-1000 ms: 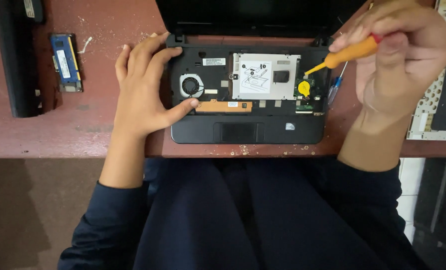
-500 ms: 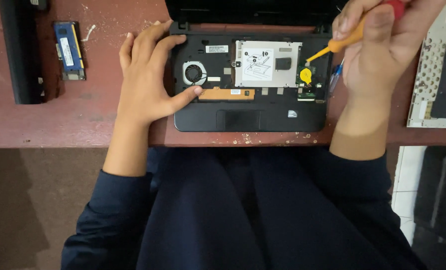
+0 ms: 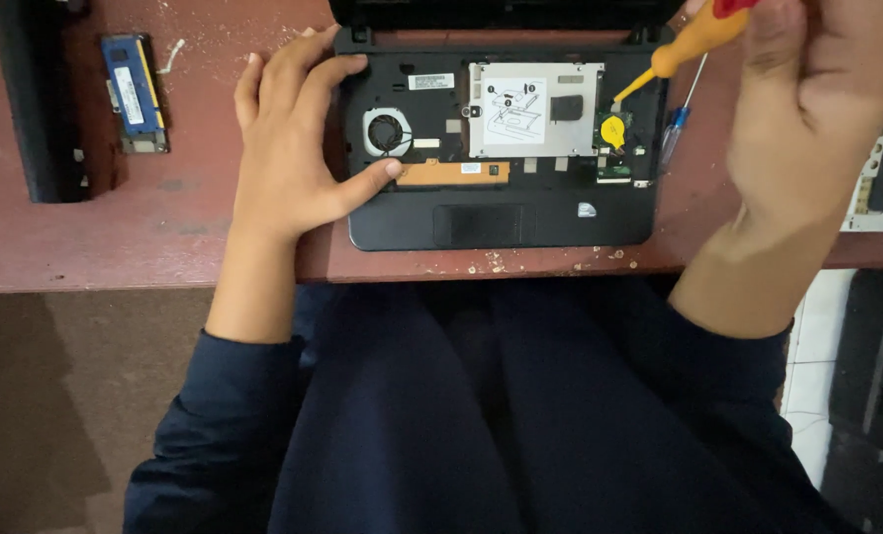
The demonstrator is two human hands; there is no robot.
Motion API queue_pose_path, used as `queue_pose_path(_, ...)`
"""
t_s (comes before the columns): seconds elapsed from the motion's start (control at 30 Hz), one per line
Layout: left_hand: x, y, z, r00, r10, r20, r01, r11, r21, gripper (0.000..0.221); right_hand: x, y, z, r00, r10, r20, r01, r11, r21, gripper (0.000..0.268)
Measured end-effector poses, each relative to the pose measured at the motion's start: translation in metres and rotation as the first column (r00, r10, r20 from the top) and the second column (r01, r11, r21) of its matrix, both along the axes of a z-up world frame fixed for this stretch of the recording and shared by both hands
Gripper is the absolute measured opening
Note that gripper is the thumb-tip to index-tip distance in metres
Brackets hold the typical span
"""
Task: Removing the keyboard and unscrewing internal components of a laptop for repair.
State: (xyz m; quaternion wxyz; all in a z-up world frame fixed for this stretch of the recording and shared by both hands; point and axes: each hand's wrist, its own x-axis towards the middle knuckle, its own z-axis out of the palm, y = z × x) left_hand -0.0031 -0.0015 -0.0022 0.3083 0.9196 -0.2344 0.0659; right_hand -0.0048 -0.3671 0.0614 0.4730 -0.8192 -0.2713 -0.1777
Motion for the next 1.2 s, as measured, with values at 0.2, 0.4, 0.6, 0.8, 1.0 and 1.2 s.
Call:
queue_pose_path(0.2,0.0,0.002,-0.005,0.999,0.019,0.036,-0.019,1.0,0.0,0.077,-0.001,-0.039,-0.026,0.993,-0.103,0.064,0.11,0.987,-0.116,0.021)
queue_pose_path(0.4,0.0,0.001,-0.006,1.0,0.017,0.018,-0.017,1.0,-0.004,0.08,0.005,-0.033,-0.021,1.0,0.009,0.008,-0.009,1.0,-0.013,0.032)
queue_pose_path(0.6,0.0,0.001,-0.006,1.0,0.016,0.027,-0.016,1.0,0.004,0.078,0.0,-0.028,-0.03,0.98,-0.198,-0.016,0.197,0.979,-0.045,0.034)
queue_pose_path(0.8,0.0,0.0,-0.005,1.0,0.021,0.01,-0.021,1.0,0.018,0.077,0.003,-0.037,-0.034,0.996,-0.076,0.045,0.076,0.997,0.003,0.027)
queue_pose_path(1.0,-0.001,-0.001,-0.002,1.0,0.015,0.012,-0.015,1.0,0.013,0.077,-0.006,-0.02,-0.031,0.993,-0.063,-0.103,0.078,0.986,0.15,0.027)
queue_pose_path(1.2,-0.001,0.0,-0.003,1.0,0.011,0.001,-0.011,1.0,0.01,0.076,0.003,-0.013,-0.039,0.976,-0.086,0.2,0.07,0.994,0.088,0.023)
